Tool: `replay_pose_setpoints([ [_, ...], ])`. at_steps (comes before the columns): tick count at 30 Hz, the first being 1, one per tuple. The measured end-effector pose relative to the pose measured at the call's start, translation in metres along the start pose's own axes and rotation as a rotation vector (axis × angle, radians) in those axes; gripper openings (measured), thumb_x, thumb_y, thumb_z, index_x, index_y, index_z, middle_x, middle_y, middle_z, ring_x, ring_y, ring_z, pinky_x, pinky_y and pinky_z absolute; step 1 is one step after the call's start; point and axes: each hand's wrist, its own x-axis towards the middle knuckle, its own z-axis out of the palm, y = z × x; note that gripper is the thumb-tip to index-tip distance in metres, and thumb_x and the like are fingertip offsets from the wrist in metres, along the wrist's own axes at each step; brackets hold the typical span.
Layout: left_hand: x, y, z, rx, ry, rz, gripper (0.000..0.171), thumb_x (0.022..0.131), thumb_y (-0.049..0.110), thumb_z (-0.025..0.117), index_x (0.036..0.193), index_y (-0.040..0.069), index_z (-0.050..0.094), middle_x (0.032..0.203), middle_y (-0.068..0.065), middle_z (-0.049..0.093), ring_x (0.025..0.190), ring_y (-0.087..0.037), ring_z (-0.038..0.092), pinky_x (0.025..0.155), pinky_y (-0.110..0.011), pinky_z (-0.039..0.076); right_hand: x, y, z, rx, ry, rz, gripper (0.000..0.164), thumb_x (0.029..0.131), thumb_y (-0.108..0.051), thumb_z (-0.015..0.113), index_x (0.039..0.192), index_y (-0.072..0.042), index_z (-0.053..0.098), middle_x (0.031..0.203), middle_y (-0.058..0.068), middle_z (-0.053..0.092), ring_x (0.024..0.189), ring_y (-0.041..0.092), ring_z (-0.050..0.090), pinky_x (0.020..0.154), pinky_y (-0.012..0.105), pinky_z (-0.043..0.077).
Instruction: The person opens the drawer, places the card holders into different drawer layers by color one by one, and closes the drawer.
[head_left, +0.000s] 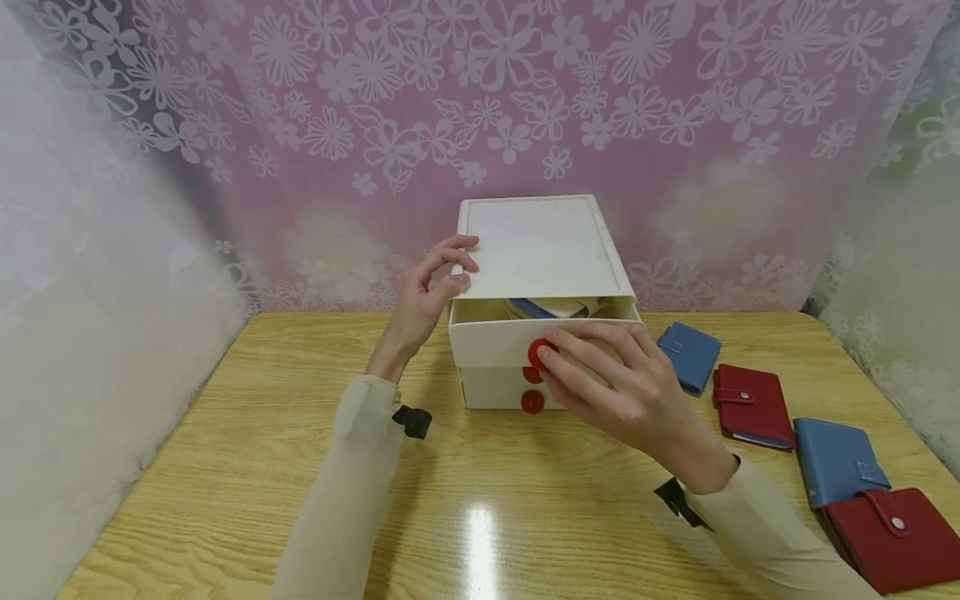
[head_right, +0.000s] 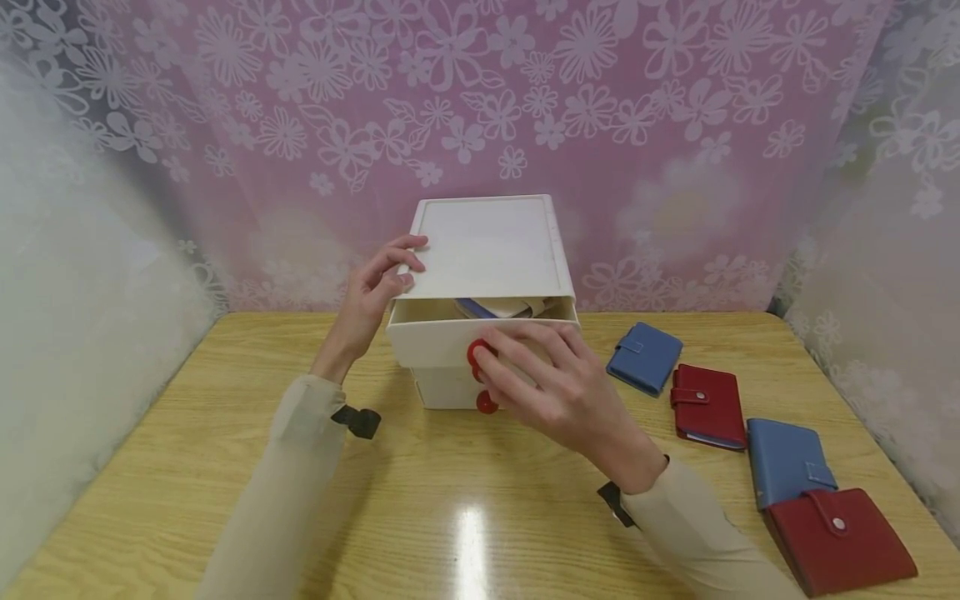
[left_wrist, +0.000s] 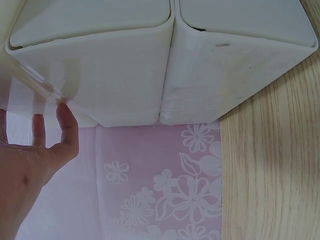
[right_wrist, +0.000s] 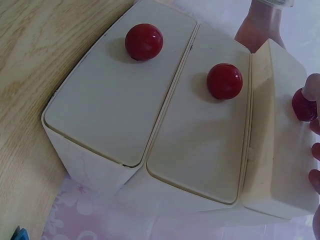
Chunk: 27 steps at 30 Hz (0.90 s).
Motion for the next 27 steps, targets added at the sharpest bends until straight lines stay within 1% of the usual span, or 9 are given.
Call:
replay_pose_setpoints([
  [5,0.000,0.000,0.000,0.000,-0.001,-0.003,0.025,0.094,0.019,0.053,0.107,0.001,0.064,0.151,-0.005,0.053,0.149,-0.015,0.038,0.122,-0.061,0.025,-0.002,0.002,0.004,-0.007,0.014,0.011,0.023,0.094,-0.020,0.069,0.109,-0.005,0.079,0.110,0.014,0.078,0.098,0.034,0.069,0.077,0.045,0.050],
  [7,0.000,0.000,0.000,0.002,-0.002,-0.007,0.024,0.094,0.019,0.053,0.107,0.002,0.064,0.151,-0.005,0.053,0.149,-0.015,0.038,0.121,-0.060,0.028,-0.003,0.002,0.005,-0.008,0.019,0.016,0.023,0.093,-0.019,0.070,0.109,-0.005,0.079,0.110,0.014,0.078,0.098,0.034,0.069,0.078,0.045,0.050],
  [12,0.000,0.000,-0.001,0.003,-0.005,-0.011,0.024,0.095,0.018,0.053,0.108,0.001,0.064,0.151,-0.004,0.053,0.149,-0.014,0.038,0.121,-0.059,0.031,-0.005,0.002,0.008,-0.005,0.016,0.031,0.024,0.095,-0.020,0.069,0.111,-0.005,0.079,0.111,0.013,0.078,0.099,0.034,0.068,0.078,0.045,0.049],
  [17,0.000,0.001,0.000,0.008,-0.006,-0.009,0.024,0.095,0.019,0.053,0.108,0.002,0.065,0.151,-0.004,0.053,0.149,-0.014,0.038,0.121,-0.059,0.029,-0.007,0.002,0.009,0.003,0.005,0.050,0.024,0.097,-0.020,0.068,0.113,-0.005,0.078,0.113,0.014,0.077,0.100,0.035,0.068,0.080,0.046,0.049],
  [22,-0.001,0.000,-0.001,0.006,-0.004,-0.018,0.024,0.095,0.019,0.052,0.108,0.003,0.065,0.151,-0.002,0.053,0.149,-0.013,0.038,0.120,-0.060,0.031,-0.009,0.001,0.010,-0.004,-0.015,0.071,0.025,0.098,-0.021,0.068,0.115,-0.005,0.078,0.115,0.014,0.077,0.101,0.035,0.069,0.081,0.045,0.054],
  [27,0.000,-0.001,0.000,0.011,-0.002,-0.016,0.024,0.094,0.020,0.053,0.108,0.004,0.065,0.151,-0.002,0.053,0.149,-0.013,0.038,0.121,-0.061,0.029,-0.010,0.000,0.011,-0.030,-0.026,0.085,0.025,0.098,-0.021,0.067,0.116,-0.005,0.077,0.114,0.014,0.077,0.100,0.035,0.070,0.079,0.044,0.057],
])
